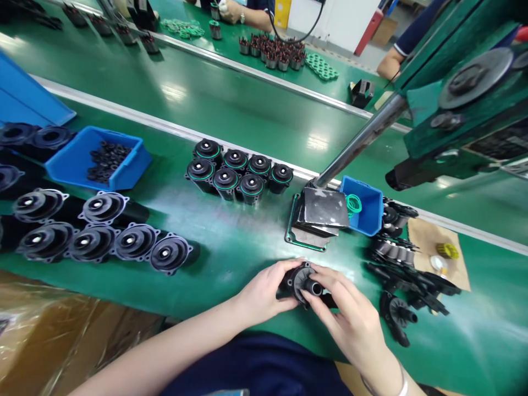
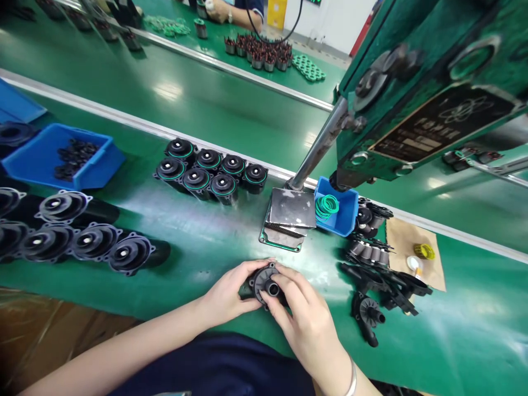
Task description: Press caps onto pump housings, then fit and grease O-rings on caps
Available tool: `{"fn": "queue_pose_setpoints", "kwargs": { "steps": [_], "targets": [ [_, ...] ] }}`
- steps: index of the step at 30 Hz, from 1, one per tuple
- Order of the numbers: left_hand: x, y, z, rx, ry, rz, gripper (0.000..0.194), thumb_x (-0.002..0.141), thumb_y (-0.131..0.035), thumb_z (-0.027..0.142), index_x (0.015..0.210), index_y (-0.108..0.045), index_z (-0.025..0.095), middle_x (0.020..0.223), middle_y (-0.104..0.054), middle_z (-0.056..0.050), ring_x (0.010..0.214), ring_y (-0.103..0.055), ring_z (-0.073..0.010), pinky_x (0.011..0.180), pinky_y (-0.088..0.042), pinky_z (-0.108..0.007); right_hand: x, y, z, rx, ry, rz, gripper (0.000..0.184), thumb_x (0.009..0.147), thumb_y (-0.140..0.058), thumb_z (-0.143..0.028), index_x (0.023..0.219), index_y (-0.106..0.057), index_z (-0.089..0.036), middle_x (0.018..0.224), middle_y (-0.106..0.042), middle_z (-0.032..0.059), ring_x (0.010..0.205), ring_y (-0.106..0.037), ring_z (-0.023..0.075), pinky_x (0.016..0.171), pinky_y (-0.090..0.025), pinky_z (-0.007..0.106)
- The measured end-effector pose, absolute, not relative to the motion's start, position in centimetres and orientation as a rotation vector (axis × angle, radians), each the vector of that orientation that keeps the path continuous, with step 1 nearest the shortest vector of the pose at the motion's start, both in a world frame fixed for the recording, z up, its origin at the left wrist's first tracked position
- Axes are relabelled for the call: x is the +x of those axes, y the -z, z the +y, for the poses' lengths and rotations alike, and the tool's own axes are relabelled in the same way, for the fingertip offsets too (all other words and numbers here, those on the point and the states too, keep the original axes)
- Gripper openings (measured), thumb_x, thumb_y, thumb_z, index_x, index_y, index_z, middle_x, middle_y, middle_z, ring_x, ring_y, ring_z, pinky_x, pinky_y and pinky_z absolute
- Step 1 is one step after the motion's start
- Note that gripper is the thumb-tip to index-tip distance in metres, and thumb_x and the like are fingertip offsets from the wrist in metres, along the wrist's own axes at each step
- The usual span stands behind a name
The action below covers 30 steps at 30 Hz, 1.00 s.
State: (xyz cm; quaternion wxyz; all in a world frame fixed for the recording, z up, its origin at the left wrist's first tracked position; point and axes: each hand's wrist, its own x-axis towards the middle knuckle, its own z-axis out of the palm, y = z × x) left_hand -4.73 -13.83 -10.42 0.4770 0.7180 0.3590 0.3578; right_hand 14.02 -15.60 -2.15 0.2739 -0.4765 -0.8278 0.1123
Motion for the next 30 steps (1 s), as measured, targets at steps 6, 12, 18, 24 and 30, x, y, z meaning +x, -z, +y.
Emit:
{"fn": "queue_pose_setpoints", "kwargs": {
  "steps": [6,12,18,24,30],
  "targets": [
    [-4.75,10.47,-13.85,1.749,-0.898,0.872,0.069,0.076,-0.076,0.015,0.134,-0.04,0.025,0.139,-0.058,-0.01,0.128,-0.058,-0.0243,0.109,-0.05,-0.041,13.97,2.67,-16.06,-1.336,-0.331,-2.202,0.025,0.089,-0.065,-0.018,0.112,-0.058,-0.013,0.117,-0.062,0.0094,0.113,-0.061,0.0112,0.103,-0.052,0.02],
    [-4.67,10.26,-13.89,1.756,-0.921,0.899,0.07,0.074,-0.078,0.013,0.133,-0.043,0.025,0.135,-0.062,-0.008,0.124,-0.061,-0.0244,0.106,-0.052,-0.038,13.73,2.29,-16.17,-1.325,-0.295,-2.195,0.025,0.089,-0.064,-0.017,0.113,-0.058,-0.013,0.116,-0.063,0.0098,0.112,-0.062,0.0123,0.102,-0.054,0.022],
    [-4.62,10.33,-13.98,1.76,-0.923,0.902,0.07,0.074,-0.078,0.013,0.134,-0.042,0.024,0.135,-0.061,-0.008,0.124,-0.061,-0.0244,0.107,-0.051,-0.039,13.69,1.91,-16.02,-1.326,-0.321,-2.189,0.024,0.089,-0.065,-0.016,0.112,-0.058,-0.013,0.116,-0.063,0.0083,0.113,-0.061,0.0095,0.105,-0.05,0.017],
    [-4.68,10.48,-13.95,1.753,-0.894,0.885,0.067,0.078,-0.075,0.017,0.135,-0.04,0.025,0.138,-0.059,-0.01,0.127,-0.058,-0.0248,0.108,-0.05,-0.041,13.94,1.94,-15.85,-1.304,-0.315,-2.214,0.024,0.089,-0.064,-0.017,0.112,-0.058,-0.012,0.117,-0.063,0.0089,0.114,-0.06,0.0088,0.107,-0.048,0.016],
    [-4.76,10.41,-13.91,1.743,-0.87,0.896,0.068,0.077,-0.076,0.016,0.134,-0.04,0.025,0.137,-0.059,-0.01,0.128,-0.058,-0.0244,0.108,-0.05,-0.041,14.23,2.21,-15.86,-1.311,-0.328,-2.24,0.026,0.09,-0.064,-0.018,0.114,-0.058,-0.011,0.12,-0.061,0.0103,0.117,-0.059,0.0098,0.106,-0.049,0.017]
  ]
}}
